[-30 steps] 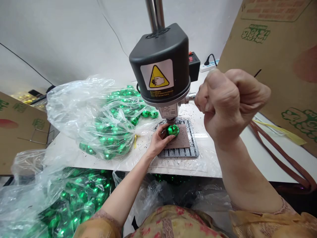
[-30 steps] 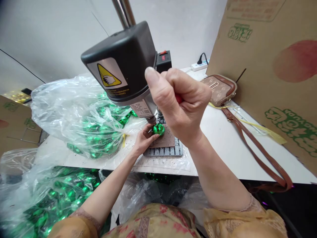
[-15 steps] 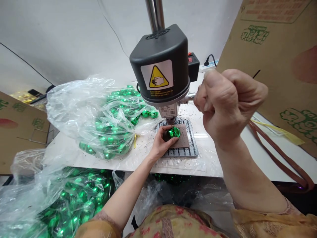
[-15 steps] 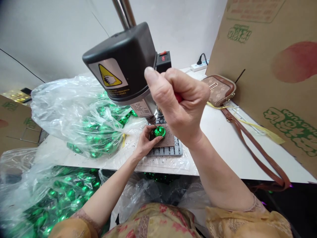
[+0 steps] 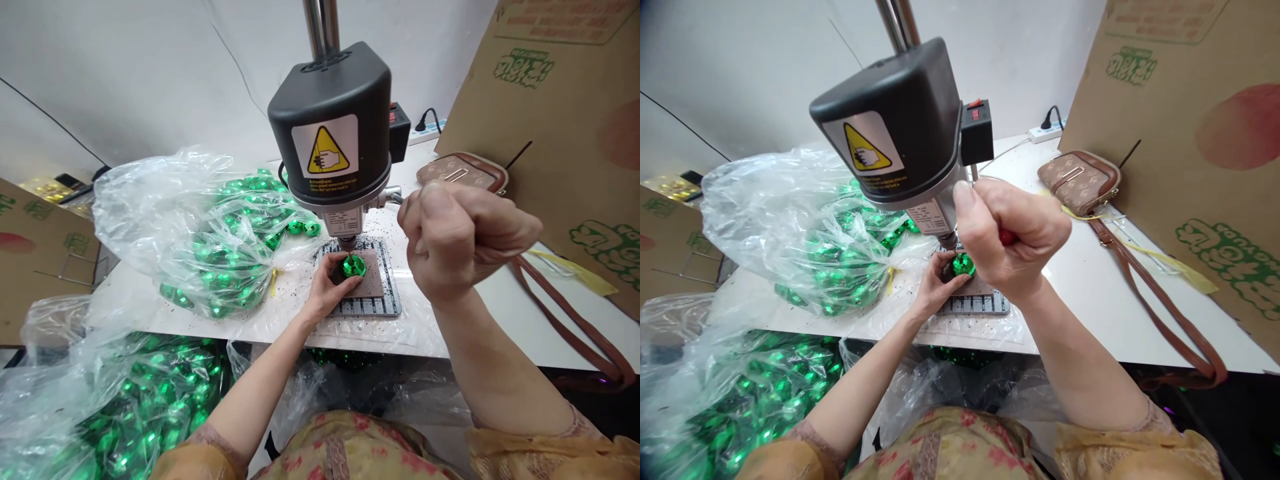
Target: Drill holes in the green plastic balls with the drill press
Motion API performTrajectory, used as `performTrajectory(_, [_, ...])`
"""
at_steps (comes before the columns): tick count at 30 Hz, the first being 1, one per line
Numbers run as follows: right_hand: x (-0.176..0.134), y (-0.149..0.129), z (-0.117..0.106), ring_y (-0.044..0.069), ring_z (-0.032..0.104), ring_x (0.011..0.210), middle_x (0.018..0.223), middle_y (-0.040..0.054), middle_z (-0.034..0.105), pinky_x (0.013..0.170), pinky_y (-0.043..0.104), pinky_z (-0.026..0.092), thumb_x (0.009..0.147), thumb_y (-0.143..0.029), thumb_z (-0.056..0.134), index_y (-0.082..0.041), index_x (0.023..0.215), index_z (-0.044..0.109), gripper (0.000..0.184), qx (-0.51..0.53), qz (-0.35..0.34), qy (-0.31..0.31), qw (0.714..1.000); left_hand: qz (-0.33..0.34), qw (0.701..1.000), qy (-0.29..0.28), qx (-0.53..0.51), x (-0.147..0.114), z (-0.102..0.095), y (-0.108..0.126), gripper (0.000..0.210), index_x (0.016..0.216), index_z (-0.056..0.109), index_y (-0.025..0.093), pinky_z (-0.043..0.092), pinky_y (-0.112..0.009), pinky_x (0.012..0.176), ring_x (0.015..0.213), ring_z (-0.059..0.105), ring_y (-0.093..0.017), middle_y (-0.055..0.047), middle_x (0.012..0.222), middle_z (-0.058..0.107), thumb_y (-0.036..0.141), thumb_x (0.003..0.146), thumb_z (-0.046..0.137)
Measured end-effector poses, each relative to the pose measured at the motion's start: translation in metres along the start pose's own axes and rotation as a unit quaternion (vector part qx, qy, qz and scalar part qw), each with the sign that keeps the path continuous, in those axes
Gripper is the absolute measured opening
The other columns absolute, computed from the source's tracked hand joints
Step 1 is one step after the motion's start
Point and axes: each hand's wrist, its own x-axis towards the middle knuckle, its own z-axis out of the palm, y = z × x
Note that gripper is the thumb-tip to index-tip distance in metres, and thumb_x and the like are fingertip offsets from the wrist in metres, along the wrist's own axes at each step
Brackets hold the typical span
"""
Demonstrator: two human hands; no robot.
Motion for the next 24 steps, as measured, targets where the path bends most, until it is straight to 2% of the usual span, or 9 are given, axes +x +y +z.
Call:
performTrajectory(9, [-0.006,0.007,0.002,0.002,0.027,0.045,0.051,-0.0056,0.025,0.045,0.027,0.022,0.091,-0.016,0.059,-0.016,0.056,0.021,0.052,-0.003,-0.054,0.030,0.998,0.019,1.000,0.004,0.019,0.000,-0.001,0.000,0.050,0.114,0.063,0.022,0.053,-0.037,0.097,0.107,0.067,-0.022,-0.007,0.115,0.070,0.043,0.076,0.089])
performTrajectory(15, [-0.009,0.013,-0.004,0.003,0.026,0.048,0.054,-0.0056,0.024,0.047,0.027,0.023,0.086,-0.004,0.057,-0.018,0.058,0.020,0.048,0.011,-0.100,-0.002,0.995,0.019,1.000,-0.014,0.007,0.000,-0.002,-0.002,0.049,0.116,0.062,0.022,0.050,-0.039,0.102,0.112,0.065,-0.023,-0.008,0.120,0.068,0.039,0.078,0.088])
performTrajectory(24, [-0.017,0.023,-0.012,0.005,0.029,0.047,0.055,-0.0058,0.027,0.046,0.026,0.027,0.081,-0.003,0.055,-0.019,0.059,0.023,0.042,0.012,-0.139,-0.030,0.990,0.009,1.000,-0.013,-0.006,0.000,-0.001,0.001,0.049,0.115,0.062,0.021,0.049,-0.041,0.106,0.118,0.065,-0.024,-0.010,0.125,0.069,0.039,0.077,0.088])
